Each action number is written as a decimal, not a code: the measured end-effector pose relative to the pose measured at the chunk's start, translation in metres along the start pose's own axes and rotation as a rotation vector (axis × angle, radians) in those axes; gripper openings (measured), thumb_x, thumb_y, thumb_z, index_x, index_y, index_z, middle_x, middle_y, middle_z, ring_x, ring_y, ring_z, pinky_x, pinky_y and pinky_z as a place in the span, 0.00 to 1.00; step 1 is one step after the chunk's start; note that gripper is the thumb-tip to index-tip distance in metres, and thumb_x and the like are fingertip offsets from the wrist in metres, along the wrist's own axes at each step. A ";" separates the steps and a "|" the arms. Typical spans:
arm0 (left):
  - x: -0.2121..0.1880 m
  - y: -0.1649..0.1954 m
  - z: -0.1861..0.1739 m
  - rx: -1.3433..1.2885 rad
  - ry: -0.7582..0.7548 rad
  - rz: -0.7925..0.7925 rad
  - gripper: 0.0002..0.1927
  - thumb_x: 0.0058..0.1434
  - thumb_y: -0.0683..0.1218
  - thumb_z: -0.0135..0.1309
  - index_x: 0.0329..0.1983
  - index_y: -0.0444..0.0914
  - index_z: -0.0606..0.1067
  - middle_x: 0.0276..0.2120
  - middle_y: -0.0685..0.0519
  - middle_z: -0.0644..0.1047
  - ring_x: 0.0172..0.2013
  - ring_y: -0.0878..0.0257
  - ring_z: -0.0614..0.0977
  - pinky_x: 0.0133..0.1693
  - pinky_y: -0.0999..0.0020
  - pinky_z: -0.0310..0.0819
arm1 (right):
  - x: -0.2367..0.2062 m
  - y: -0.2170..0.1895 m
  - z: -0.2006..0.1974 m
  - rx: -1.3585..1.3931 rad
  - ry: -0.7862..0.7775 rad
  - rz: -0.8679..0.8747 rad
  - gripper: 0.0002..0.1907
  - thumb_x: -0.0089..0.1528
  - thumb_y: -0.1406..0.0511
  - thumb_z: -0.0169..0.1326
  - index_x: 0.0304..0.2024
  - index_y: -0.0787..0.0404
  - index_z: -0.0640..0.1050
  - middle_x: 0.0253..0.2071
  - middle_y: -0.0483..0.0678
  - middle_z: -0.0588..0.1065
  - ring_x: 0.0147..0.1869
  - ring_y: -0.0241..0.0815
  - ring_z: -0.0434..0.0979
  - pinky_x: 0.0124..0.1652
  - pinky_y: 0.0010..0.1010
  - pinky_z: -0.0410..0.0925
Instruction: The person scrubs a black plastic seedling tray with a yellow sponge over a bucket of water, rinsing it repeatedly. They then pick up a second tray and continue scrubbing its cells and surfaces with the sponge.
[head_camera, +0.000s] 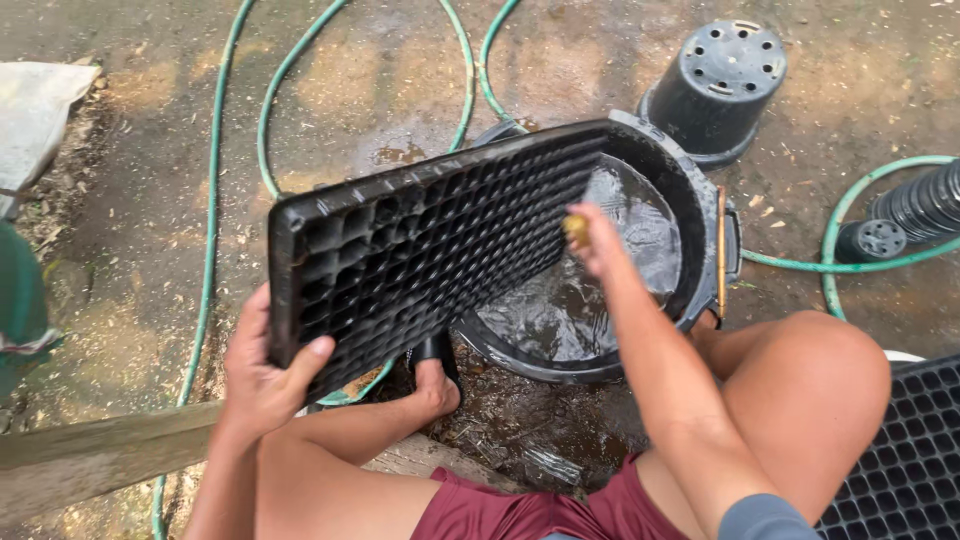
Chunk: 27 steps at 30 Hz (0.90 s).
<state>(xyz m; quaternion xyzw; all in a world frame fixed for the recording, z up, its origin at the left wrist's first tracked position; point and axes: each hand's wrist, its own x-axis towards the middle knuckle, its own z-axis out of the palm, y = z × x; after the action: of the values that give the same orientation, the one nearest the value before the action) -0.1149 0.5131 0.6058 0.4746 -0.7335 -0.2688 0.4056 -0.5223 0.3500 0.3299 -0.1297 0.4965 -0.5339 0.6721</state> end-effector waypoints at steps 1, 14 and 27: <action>0.000 -0.014 0.004 -0.015 0.021 -0.001 0.32 0.63 0.42 0.59 0.69 0.33 0.64 0.56 0.51 0.74 0.56 0.67 0.74 0.60 0.69 0.67 | 0.005 -0.017 -0.002 0.038 0.071 -0.029 0.15 0.57 0.56 0.62 0.39 0.51 0.72 0.31 0.41 0.72 0.30 0.33 0.68 0.27 0.27 0.61; -0.019 -0.208 0.130 -0.276 0.328 -0.360 0.22 0.71 0.53 0.55 0.58 0.32 0.74 0.50 0.50 0.79 0.47 0.64 0.79 0.52 0.65 0.72 | -0.036 -0.236 0.004 -0.211 0.218 -0.578 0.10 0.62 0.58 0.62 0.42 0.51 0.78 0.31 0.38 0.76 0.28 0.30 0.74 0.25 0.23 0.65; -0.017 -0.207 0.234 -0.644 -0.214 -0.820 0.38 0.67 0.64 0.46 0.70 0.34 0.64 0.58 0.50 0.77 0.56 0.61 0.79 0.54 0.60 0.76 | -0.139 -0.347 0.137 -0.490 -0.276 -0.881 0.09 0.69 0.61 0.65 0.44 0.58 0.79 0.37 0.44 0.79 0.37 0.34 0.81 0.32 0.24 0.70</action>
<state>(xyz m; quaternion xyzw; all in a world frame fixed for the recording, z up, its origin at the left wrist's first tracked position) -0.2109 0.4468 0.3159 0.5439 -0.4054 -0.6638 0.3150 -0.6070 0.2814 0.7129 -0.5488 0.4122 -0.6120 0.3929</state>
